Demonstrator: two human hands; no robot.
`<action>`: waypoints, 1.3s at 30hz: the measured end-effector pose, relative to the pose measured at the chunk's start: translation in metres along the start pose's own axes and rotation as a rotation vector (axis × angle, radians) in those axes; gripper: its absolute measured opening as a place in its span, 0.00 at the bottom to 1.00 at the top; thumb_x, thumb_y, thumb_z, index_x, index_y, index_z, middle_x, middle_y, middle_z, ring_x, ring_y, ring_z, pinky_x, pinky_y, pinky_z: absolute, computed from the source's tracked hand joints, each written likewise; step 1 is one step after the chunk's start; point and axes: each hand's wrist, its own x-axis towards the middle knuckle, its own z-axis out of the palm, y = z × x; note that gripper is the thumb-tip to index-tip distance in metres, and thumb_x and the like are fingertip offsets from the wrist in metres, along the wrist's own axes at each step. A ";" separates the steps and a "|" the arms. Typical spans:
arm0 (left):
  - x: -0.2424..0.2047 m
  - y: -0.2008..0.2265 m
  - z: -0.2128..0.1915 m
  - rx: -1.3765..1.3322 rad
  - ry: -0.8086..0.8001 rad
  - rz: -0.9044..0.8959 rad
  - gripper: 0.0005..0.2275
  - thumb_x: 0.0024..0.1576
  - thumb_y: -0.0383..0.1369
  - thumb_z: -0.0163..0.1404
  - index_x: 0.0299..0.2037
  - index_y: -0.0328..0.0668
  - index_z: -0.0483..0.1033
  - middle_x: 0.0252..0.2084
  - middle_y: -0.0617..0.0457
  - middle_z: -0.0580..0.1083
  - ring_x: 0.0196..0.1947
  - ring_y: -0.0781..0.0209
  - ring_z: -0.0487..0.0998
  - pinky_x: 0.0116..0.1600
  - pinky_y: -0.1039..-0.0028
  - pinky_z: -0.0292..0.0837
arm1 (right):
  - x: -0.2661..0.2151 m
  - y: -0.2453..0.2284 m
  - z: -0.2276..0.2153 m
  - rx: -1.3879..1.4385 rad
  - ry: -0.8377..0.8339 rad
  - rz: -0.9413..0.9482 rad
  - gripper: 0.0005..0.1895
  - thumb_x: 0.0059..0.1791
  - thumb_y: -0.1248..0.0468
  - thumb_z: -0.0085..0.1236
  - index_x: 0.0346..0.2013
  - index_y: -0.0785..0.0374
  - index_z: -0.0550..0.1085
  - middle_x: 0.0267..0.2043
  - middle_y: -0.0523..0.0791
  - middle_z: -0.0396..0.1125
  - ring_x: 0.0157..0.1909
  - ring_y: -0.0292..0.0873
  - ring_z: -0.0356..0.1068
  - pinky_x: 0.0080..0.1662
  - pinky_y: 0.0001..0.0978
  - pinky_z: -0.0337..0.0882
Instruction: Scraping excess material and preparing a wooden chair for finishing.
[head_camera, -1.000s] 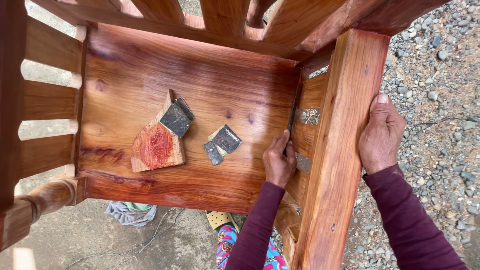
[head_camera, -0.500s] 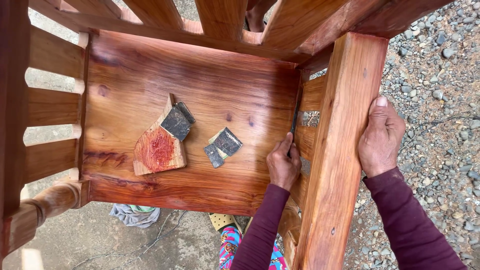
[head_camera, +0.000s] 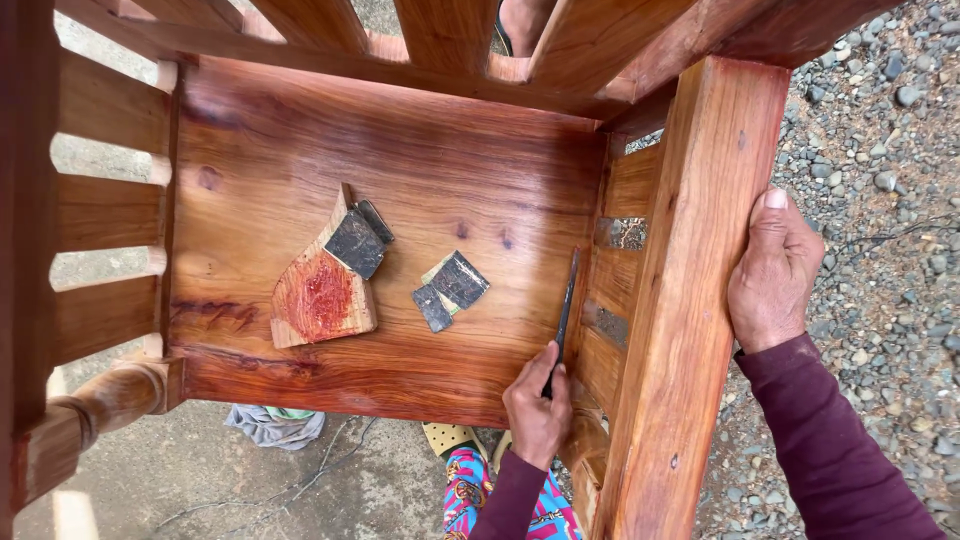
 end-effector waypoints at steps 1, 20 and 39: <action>0.000 0.002 0.003 -0.005 0.000 -0.012 0.15 0.58 0.24 0.52 0.54 0.29 0.78 0.50 0.35 0.80 0.51 0.48 0.84 0.55 0.67 0.77 | 0.000 0.001 0.000 0.013 -0.007 -0.017 0.21 0.68 0.54 0.39 0.38 0.66 0.67 0.36 0.34 0.58 0.40 0.29 0.53 0.42 0.26 0.59; 0.036 0.003 0.037 -0.065 0.010 0.019 0.14 0.58 0.23 0.51 0.53 0.27 0.78 0.50 0.36 0.80 0.50 0.48 0.84 0.54 0.68 0.77 | 0.001 -0.001 0.000 0.011 -0.013 -0.068 0.22 0.68 0.53 0.37 0.40 0.66 0.68 0.37 0.36 0.60 0.41 0.29 0.54 0.45 0.26 0.61; -0.042 0.003 -0.172 0.172 0.269 -0.092 0.18 0.61 0.29 0.51 0.62 0.37 0.74 0.34 0.55 0.73 0.30 0.69 0.74 0.30 0.76 0.73 | 0.001 0.022 -0.010 -0.074 -0.053 -0.037 0.26 0.73 0.55 0.36 0.34 0.66 0.66 0.34 0.41 0.65 0.35 0.34 0.63 0.40 0.27 0.67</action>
